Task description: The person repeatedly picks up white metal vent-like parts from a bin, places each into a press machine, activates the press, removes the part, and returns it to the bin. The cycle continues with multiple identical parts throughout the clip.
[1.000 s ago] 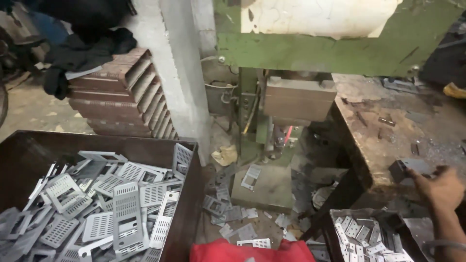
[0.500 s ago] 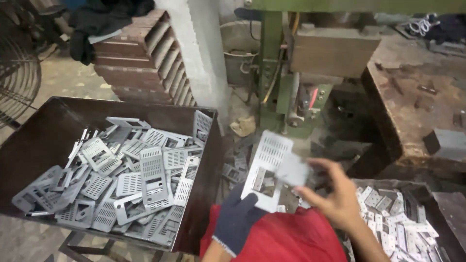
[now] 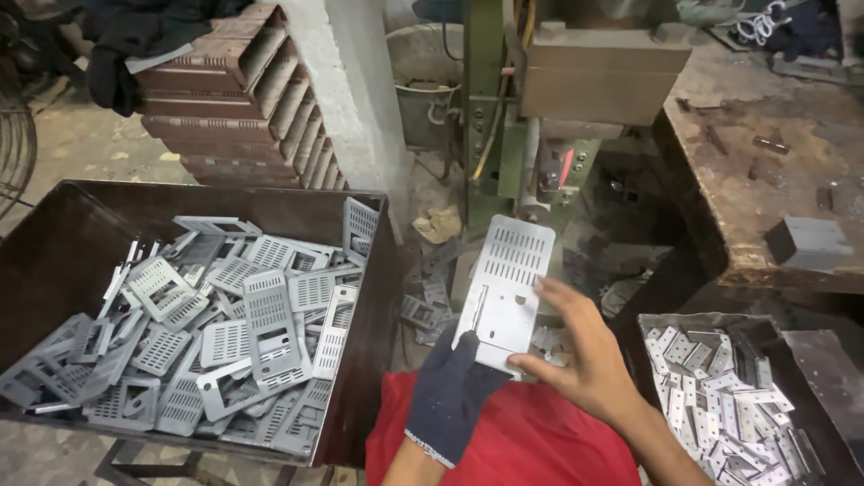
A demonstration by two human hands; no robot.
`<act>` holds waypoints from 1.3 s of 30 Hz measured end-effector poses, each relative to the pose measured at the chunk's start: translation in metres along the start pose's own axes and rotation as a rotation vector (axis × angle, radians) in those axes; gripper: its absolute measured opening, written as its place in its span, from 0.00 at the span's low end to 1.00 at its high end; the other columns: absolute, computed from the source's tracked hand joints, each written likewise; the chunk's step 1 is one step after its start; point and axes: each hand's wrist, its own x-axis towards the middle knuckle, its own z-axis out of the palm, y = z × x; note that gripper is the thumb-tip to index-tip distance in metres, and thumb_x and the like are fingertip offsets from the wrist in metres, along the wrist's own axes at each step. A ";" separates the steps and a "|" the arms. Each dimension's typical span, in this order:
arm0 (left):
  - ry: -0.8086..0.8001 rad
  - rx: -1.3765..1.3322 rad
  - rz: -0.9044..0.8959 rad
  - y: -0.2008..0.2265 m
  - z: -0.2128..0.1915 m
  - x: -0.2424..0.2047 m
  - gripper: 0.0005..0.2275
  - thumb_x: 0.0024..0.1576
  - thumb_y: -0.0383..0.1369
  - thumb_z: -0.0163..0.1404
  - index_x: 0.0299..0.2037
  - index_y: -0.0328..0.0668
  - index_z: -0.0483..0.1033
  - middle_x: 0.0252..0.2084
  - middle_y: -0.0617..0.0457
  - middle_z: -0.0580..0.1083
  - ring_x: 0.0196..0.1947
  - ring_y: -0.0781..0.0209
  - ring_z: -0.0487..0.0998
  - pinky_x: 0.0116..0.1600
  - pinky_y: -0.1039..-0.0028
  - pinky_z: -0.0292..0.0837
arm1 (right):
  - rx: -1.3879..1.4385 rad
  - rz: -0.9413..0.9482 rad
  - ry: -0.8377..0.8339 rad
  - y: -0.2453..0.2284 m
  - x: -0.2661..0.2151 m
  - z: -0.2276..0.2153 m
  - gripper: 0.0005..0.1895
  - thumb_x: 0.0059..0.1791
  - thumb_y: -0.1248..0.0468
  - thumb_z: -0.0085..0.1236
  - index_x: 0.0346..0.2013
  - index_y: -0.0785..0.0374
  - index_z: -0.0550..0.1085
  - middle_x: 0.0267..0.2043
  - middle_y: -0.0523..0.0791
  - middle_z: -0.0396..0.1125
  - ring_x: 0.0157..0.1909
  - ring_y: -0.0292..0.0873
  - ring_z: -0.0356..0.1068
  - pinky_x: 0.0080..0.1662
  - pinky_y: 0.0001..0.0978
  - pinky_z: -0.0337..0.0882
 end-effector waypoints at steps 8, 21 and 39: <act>-0.049 -0.066 -0.103 0.001 -0.006 0.000 0.17 0.61 0.31 0.47 0.60 0.33 0.71 0.51 0.43 0.78 0.47 0.52 0.83 0.48 0.62 0.83 | 1.419 0.995 0.166 0.069 -0.020 0.028 0.21 0.50 0.65 0.61 0.55 0.72 0.70 0.49 0.51 0.73 0.49 0.45 0.75 0.53 0.37 0.75; 0.100 0.324 0.071 0.009 -0.024 0.007 0.18 0.59 0.30 0.48 0.60 0.34 0.74 0.50 0.47 0.79 0.44 0.60 0.82 0.44 0.70 0.82 | 1.048 1.032 0.122 0.055 -0.007 0.043 0.22 0.48 0.69 0.64 0.56 0.69 0.75 0.44 0.49 0.75 0.41 0.41 0.71 0.42 0.33 0.70; 0.095 0.445 0.061 0.028 -0.017 0.001 0.18 0.60 0.32 0.48 0.60 0.34 0.72 0.50 0.45 0.78 0.45 0.58 0.82 0.42 0.69 0.83 | 1.157 0.990 0.076 0.045 0.001 0.037 0.22 0.44 0.74 0.62 0.53 0.71 0.74 0.46 0.49 0.77 0.46 0.41 0.76 0.48 0.33 0.76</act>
